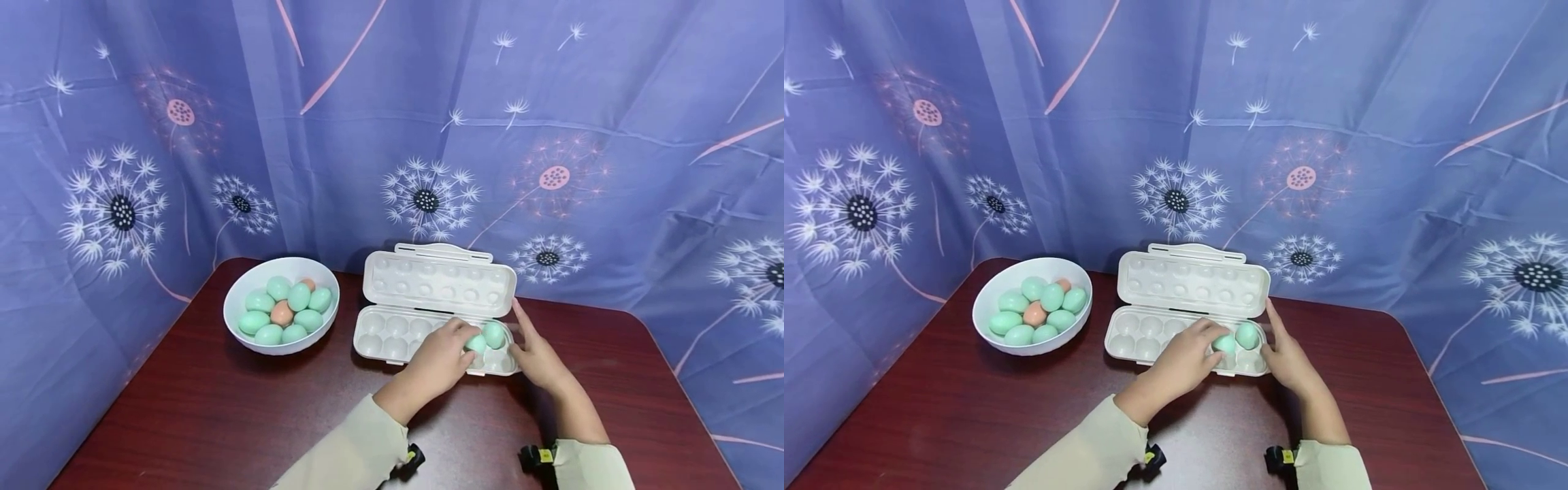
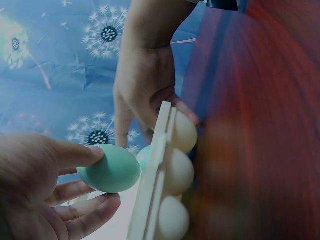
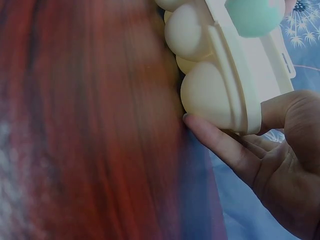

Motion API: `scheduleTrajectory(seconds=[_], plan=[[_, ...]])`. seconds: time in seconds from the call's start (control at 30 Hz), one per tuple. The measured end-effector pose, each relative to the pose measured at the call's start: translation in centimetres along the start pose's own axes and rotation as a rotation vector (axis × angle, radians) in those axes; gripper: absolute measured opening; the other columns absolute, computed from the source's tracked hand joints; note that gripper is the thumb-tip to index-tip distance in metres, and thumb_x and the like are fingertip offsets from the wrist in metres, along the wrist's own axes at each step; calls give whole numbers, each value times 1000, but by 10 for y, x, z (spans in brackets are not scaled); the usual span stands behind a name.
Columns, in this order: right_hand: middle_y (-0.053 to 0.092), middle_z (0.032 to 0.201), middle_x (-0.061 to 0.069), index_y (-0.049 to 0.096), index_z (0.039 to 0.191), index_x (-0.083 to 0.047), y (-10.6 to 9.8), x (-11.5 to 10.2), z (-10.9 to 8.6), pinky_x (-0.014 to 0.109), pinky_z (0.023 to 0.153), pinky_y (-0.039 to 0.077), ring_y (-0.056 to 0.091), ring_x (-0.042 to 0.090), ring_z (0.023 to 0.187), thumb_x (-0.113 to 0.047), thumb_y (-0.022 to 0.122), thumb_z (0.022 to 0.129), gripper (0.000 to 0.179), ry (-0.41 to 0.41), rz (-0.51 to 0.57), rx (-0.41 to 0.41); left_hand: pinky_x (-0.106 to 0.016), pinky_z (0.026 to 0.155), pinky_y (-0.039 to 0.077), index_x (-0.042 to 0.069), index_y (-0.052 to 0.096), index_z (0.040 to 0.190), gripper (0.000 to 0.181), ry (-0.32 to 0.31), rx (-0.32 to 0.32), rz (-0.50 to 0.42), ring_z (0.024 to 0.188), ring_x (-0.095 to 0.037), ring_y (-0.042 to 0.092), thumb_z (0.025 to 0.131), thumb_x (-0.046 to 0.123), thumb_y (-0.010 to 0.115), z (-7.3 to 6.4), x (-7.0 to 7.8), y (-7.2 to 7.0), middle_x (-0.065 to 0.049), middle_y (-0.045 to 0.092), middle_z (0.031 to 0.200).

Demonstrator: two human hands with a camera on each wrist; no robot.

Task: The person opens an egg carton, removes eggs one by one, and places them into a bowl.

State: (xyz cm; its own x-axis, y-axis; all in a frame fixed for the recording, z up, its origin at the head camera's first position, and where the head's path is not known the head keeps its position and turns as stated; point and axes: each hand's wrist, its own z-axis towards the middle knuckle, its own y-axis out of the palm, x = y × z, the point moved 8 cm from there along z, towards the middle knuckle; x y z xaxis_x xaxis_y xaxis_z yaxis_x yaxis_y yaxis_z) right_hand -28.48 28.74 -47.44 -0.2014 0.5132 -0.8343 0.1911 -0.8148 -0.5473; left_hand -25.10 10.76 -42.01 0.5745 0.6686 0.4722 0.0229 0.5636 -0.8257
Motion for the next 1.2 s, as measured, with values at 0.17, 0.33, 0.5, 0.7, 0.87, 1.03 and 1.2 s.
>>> scheduleTrajectory(seconds=[0.17,0.33,0.5,0.7,0.87,1.03,1.2], plan=[[46,142,40,-4,164,-18,0,1,1,31,65,60,68,28,90,15,45,92,93,0,10,1,-26,95,55,15,65,132,37,-7,49,-12,111,-16,67,96,22,70,-6,-6,-17,-1,64,127],[46,142,41,-5,164,-18,0,0,1,31,65,61,68,28,91,16,44,92,93,-5,9,1,-31,96,55,12,64,133,38,-46,96,-84,112,-18,67,96,20,69,-13,-18,-41,-3,63,127],[48,140,40,-3,164,-16,0,-1,0,31,67,61,66,32,98,16,45,91,92,-18,2,7,-36,97,56,11,65,131,37,-79,170,-130,112,-21,68,95,18,71,-20,-32,-63,-5,64,127],[49,140,39,-3,164,-15,0,-1,0,30,68,61,64,33,103,15,45,92,92,-20,-4,7,-38,92,57,11,67,129,38,-105,238,-133,109,-24,69,93,16,73,-28,-51,-88,-6,65,127],[48,141,39,-4,164,-16,0,-2,0,30,68,61,65,35,103,15,45,92,92,-15,-3,6,-37,84,58,10,67,130,39,-148,287,-113,100,-24,69,92,16,74,-34,-72,-109,-7,65,127],[48,140,39,-4,164,-17,-1,-2,0,30,67,60,63,37,106,15,45,91,93,-16,-19,13,-40,90,57,10,66,132,40,-199,306,-117,109,-27,67,93,15,73,-41,-92,-126,-10,63,130],[49,140,38,-3,164,-17,1,-2,0,30,67,60,64,33,103,15,46,91,93,-19,-19,13,-38,88,57,9,65,133,40,-209,337,-99,105,-26,67,94,15,71,-52,-111,-141,-12,63,129]])
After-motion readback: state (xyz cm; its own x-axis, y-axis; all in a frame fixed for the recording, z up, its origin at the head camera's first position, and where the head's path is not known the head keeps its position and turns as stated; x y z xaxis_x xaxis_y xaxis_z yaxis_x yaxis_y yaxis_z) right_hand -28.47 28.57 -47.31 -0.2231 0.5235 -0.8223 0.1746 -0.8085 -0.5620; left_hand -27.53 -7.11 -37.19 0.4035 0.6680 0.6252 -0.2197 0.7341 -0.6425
